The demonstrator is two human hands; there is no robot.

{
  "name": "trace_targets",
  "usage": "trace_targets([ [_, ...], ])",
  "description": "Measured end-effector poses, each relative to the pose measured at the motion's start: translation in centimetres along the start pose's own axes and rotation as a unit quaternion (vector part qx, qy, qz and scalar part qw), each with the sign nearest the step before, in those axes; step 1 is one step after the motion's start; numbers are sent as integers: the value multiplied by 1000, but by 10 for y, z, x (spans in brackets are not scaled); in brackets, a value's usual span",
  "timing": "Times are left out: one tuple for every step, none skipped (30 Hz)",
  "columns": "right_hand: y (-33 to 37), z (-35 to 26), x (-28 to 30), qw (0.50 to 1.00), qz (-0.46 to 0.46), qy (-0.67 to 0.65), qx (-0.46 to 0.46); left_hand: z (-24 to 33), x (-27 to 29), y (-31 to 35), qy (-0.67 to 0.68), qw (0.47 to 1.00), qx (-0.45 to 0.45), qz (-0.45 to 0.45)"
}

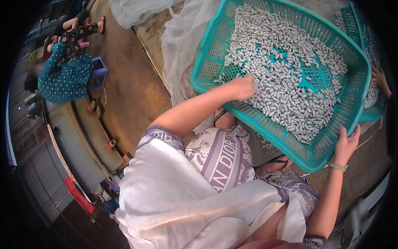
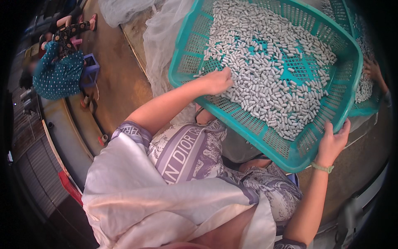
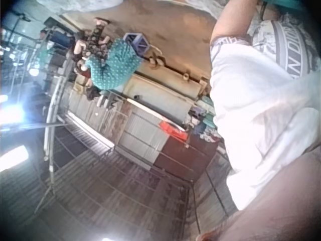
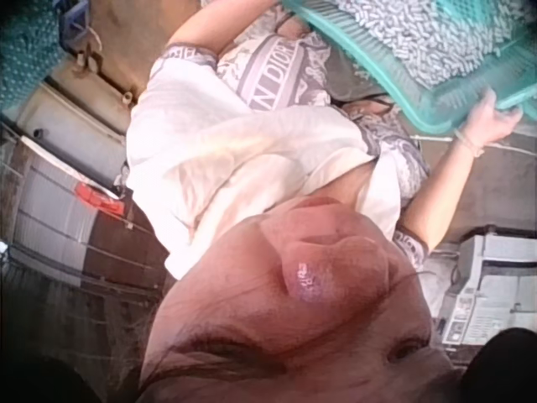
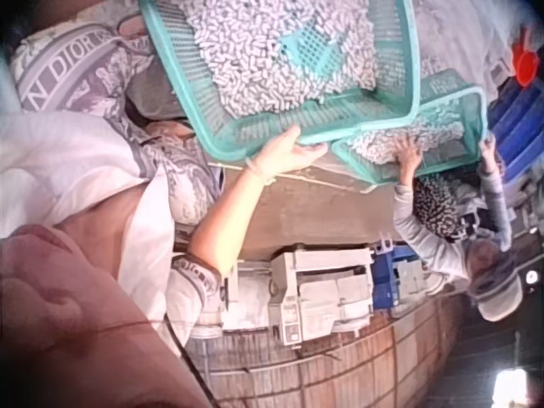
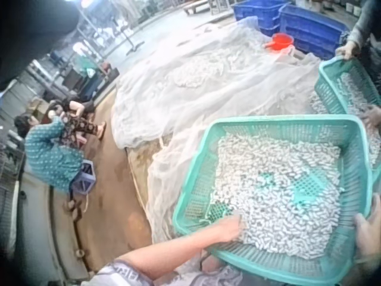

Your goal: The person sorts white silkworm cocoons by hand in a green basket, then pours them into a machine. They later use a red scoop to transfer cocoons between blue bins while other workers sort nearby.

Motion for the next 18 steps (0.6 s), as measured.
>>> trace_targets([
  [0, 1, -1, 1000, 3, -17, -13, 2, 17, -1, 22, 999, -11, 41],
  [2, 1, 1, 1000, 12, -19, -11, 1, 37, -3, 45, 996, -26, 79],
  [4, 0, 3, 1000, 22, -19, -7, -4, 54, -7, 70, 990, -44, 116],
  [6, -1, 5, 999, 31, -19, -4, -24, 62, -16, -40, 984, -1, 174],
  [6, 2, 5, 1000, 27, -5, -3, -38, 43, -19, -88, 988, 40, 118],
  [5, 8, 4, 1000, 19, 5, -1, -50, 24, -16, -137, 985, 83, 62],
  [3, 12, 3, 1000, 11, 16, 1, -61, 7, -12, -183, 975, 126, 5],
  [6, 10, 9, 1000, 16, 16, -2, -23, 6, -1, -239, 970, 49, -21],
  [-1, 8, 2, 1000, 1, -3, 11, -23, -8, -6, -166, 985, 48, -7],
  [-3, 6, 1, 1000, -5, -10, 16, 0, -5, -3, -100, 994, 41, -32],
  [-3, 8, 2, 1000, -6, -12, 9, 21, 1, 2, -37, 997, 33, -56],
  [-2, 10, 3, 1000, -6, -15, 2, 19, 6, -3, 20, 1000, -1, -22],
  [-2, 12, 4, 1000, -6, -17, -5, 8, 14, -11, 76, 996, -35, 11],
  [0, 10, 5, 1000, -5, -20, -2, 0, 26, -16, 134, 987, -73, 43],
  [1, 10, 5, 1000, -3, -22, -1, -6, 46, -12, 21, 989, -54, 133],
  [0, 7, 3, 1000, -6, -28, 6, -37, 43, -21, -99, 975, -12, 199],
  [-2, 9, 3, 1000, -5, -21, 8, -40, 25, -25, -121, 981, 27, 148],
  [-3, 11, 6, 1000, -2, -13, 7, -36, 6, -21, -145, 983, 63, 95],
])
Point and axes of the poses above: each hand's wrist, its own y-axis away from the middle knuckle, its own x-axis out of the back of the hand, z = x × y, the point moved 5 cm from there along -y, towards the middle knuckle, and after that the axes turned 4 degrees about -y, right-handed, at the moved point
